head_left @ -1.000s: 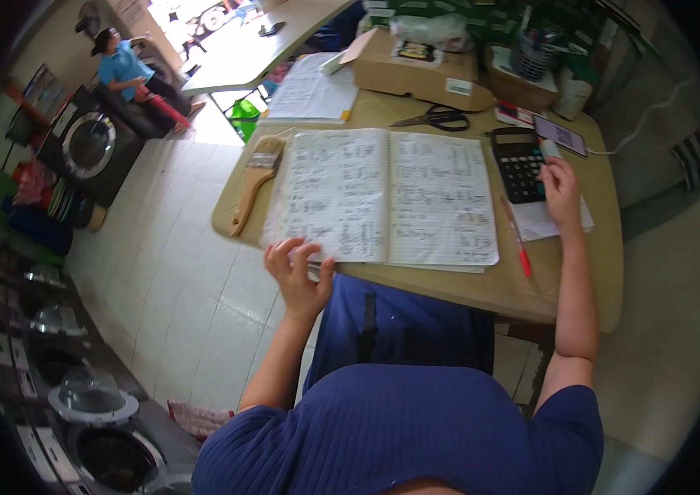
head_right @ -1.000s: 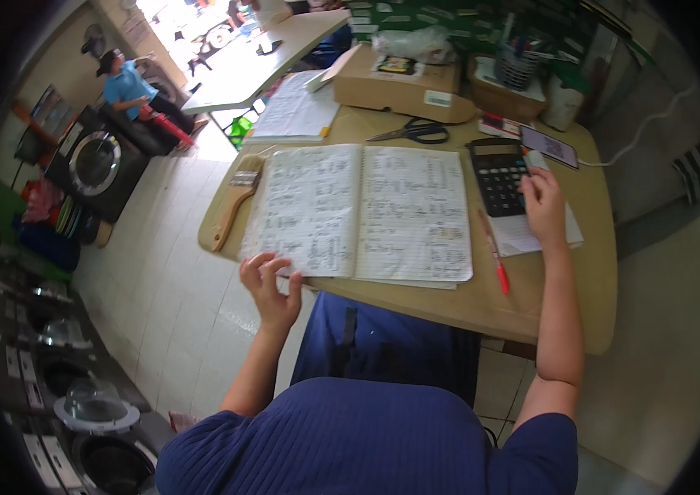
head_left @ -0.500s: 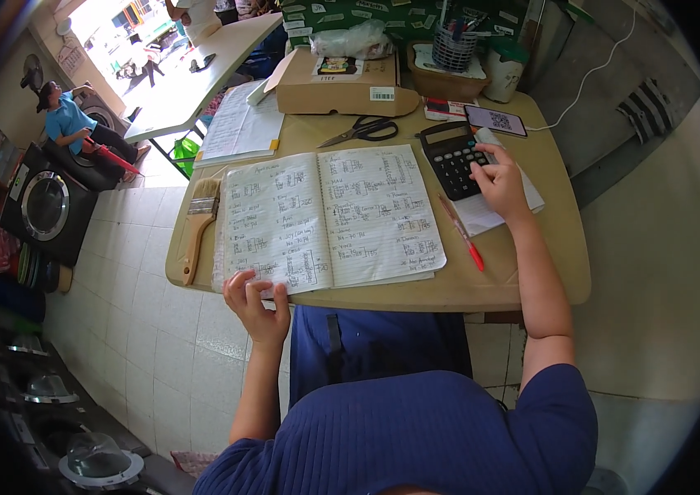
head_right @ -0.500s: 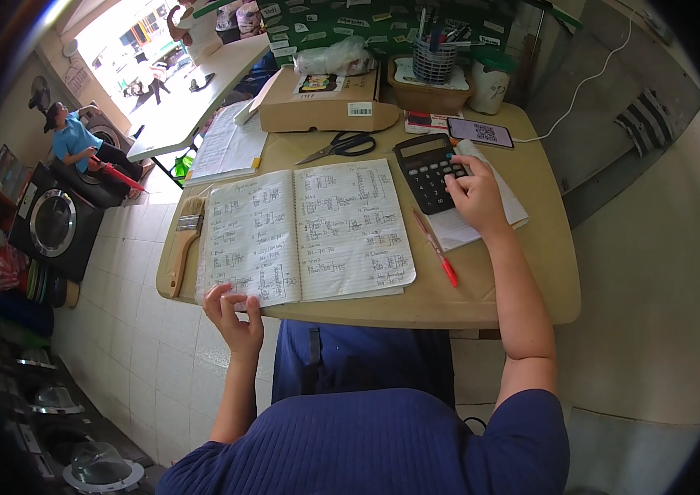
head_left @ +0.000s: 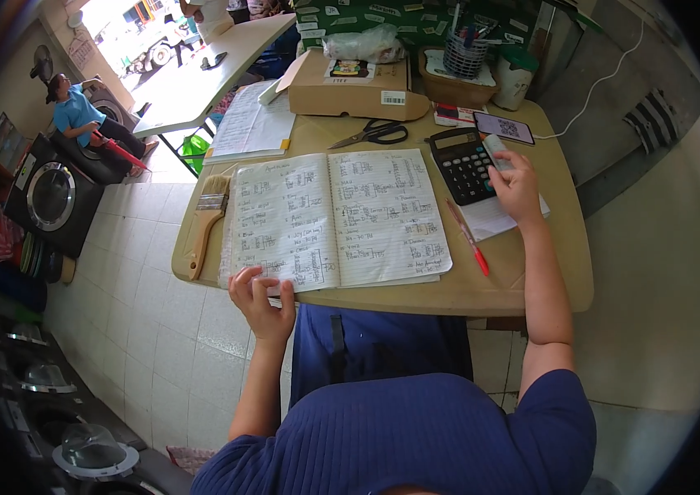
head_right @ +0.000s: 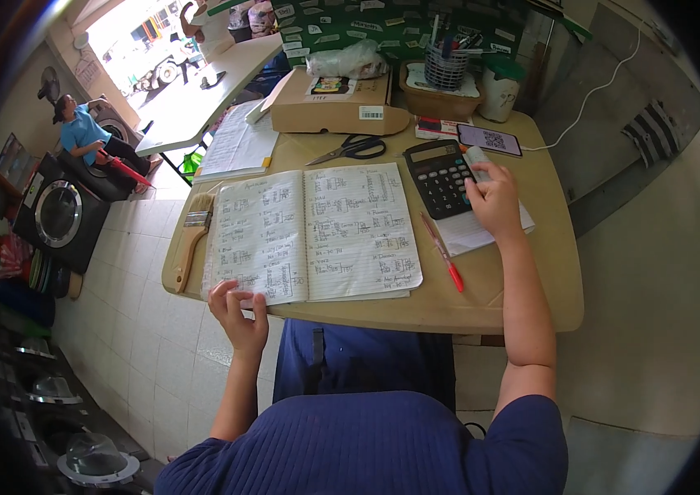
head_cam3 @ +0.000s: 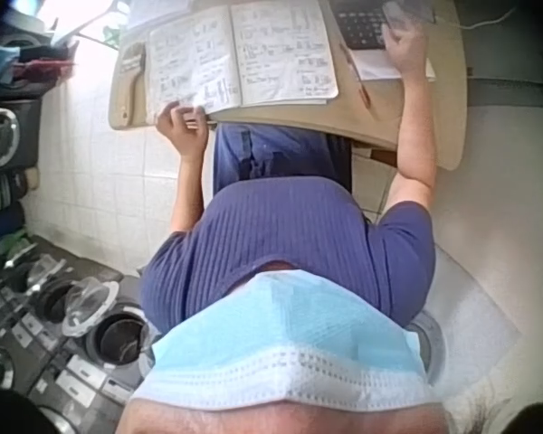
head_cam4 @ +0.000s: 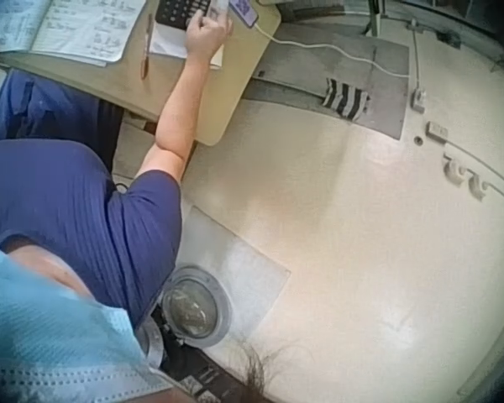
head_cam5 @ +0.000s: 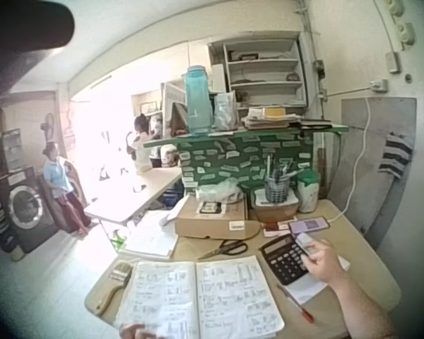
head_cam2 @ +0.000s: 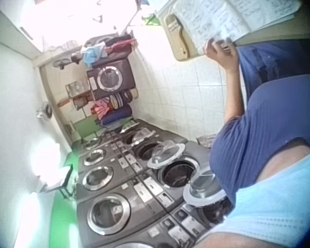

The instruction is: Checking and calculating laundry records in a notebook using a calculator.

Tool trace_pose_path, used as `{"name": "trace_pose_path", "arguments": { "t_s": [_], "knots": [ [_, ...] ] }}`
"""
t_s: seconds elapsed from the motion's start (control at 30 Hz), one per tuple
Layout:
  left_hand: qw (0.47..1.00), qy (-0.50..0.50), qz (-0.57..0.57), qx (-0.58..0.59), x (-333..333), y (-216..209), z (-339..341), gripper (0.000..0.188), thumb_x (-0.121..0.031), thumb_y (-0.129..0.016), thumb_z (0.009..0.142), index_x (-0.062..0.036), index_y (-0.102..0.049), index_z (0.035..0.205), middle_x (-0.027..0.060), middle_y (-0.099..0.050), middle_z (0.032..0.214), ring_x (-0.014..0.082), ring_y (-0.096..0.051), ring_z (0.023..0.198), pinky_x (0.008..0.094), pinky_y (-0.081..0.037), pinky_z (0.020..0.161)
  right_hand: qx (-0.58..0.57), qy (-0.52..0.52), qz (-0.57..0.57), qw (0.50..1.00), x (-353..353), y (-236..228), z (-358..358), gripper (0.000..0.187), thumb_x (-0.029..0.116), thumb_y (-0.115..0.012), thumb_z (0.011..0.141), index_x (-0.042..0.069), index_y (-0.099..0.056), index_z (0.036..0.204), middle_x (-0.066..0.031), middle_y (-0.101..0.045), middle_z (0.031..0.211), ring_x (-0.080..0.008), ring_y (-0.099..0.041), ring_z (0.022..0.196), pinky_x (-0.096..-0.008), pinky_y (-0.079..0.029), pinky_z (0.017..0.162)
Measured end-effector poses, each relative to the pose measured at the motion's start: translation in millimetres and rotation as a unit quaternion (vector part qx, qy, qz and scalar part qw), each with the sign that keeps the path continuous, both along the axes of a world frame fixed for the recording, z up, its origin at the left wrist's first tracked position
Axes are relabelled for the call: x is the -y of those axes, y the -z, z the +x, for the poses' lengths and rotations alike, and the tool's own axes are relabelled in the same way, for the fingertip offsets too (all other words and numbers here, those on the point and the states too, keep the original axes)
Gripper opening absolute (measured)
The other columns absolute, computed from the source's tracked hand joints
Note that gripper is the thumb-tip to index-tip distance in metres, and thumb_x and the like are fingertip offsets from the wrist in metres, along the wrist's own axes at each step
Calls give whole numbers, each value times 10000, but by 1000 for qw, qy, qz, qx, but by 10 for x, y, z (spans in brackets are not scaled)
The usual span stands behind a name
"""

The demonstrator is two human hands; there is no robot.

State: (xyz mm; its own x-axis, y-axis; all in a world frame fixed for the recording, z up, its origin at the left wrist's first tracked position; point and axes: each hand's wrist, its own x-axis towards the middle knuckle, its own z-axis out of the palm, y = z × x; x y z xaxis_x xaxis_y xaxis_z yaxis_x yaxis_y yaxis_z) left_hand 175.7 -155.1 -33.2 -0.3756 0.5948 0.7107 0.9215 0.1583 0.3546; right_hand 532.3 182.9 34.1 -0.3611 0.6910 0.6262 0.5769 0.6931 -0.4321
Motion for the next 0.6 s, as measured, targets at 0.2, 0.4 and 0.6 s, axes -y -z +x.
{"name": "trace_pose_path", "arguments": {
  "t_s": [0.2,0.4,0.6],
  "knots": [
    [998,-38,-1,-59,-107,-479,68,207,-208,-747,867,-105,-577,806,108,-565,1177,341,-462,1248,551,-212,1166,27,-18,-29,999,9,21,-25,288,75,-710,858,-63,-649,613,-157,-712,1115,-315,-644,1041,-407,-503,866],
    [994,86,-62,34,-675,-727,165,373,-312,-727,905,-59,-631,1161,172,-540,1347,398,-462,1308,489,-350,1125,-53,-23,-123,991,-61,133,-30,222,150,-663,964,-51,-654,871,-232,-630,1262,-350,-606,1209,-396,-498,930],
    [975,85,-205,19,-1100,-515,224,685,-505,-564,986,-40,-456,1477,214,-415,1544,411,-377,1429,500,-320,1167,-42,-31,-88,995,-159,251,62,158,120,-657,973,-31,-690,942,-221,-589,1358,-273,-648,1108,-332,-510,875]
  ]
}}
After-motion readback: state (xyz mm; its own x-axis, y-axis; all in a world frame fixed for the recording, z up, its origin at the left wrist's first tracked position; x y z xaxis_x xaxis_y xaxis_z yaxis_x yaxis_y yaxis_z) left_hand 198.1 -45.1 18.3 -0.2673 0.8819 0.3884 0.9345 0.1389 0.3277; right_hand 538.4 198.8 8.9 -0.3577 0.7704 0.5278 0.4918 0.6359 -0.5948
